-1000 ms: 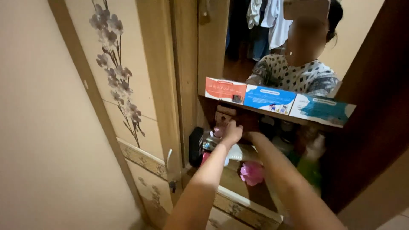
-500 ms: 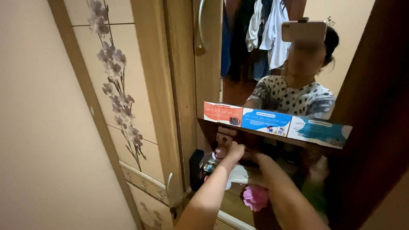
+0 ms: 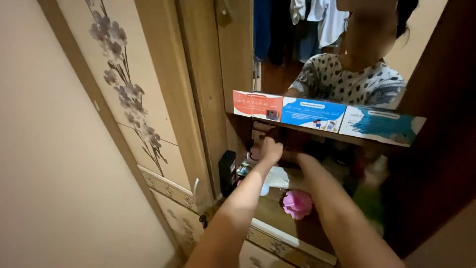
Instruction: Tidy a bedroom by picking up plush toys, folding a blanket, and organizing items on a vanity shelf.
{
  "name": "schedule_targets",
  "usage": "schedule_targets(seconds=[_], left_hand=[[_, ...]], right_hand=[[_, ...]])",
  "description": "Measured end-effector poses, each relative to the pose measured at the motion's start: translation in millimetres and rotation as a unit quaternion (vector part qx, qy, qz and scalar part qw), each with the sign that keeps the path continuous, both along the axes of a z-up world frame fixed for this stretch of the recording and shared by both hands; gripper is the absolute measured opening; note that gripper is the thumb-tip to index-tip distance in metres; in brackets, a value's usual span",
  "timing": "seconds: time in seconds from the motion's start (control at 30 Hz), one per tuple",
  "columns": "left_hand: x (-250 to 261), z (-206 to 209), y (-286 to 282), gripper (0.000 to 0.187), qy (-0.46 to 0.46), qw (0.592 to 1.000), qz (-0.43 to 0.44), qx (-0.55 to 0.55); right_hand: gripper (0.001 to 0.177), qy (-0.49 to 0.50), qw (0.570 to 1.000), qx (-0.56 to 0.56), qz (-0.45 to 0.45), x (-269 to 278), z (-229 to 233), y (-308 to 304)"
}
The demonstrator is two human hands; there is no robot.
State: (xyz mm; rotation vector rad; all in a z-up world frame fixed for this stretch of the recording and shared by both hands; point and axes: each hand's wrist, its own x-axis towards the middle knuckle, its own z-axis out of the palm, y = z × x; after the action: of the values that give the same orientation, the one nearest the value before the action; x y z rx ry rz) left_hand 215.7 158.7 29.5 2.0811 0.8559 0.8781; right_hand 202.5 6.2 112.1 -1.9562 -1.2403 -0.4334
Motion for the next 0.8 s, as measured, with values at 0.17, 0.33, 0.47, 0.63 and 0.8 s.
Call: schedule_targets(seconds=[0.17, 0.33, 0.47, 0.63, 0.8], left_hand=[[9.9, -3.4, -8.2, 0.040, -0.058, 0.994, -0.041, 0.084], [48.4, -42.5, 10.4, 0.038, 0.112, 0.985, -0.067, 0.111], [46.6, -54.6, 25.4, 0.038, 0.106, 0.990, -0.030, 0.084], [-98.4, 51.5, -40.1, 0.025, 0.001, 0.985, -0.017, 0.169], [-216.6, 130.5, -78.4, 0.025, 0.129, 0.921, -0.011, 0.368]], right_hand=[[0.046, 0.047, 0.999, 0.006, -0.016, 194.0, -107.6, 101.4], [0.045, -0.055, 0.998, 0.017, -0.032, 157.0, -62.9, 66.2], [0.044, -0.041, 0.994, -0.096, -0.032, 145.7, -32.0, 57.0], [0.041, 0.030, 0.982, -0.161, 0.094, 79.6, -12.3, 10.2], [0.036, 0.095, 0.958, -0.169, 0.210, 8.8, 3.3, -30.8]])
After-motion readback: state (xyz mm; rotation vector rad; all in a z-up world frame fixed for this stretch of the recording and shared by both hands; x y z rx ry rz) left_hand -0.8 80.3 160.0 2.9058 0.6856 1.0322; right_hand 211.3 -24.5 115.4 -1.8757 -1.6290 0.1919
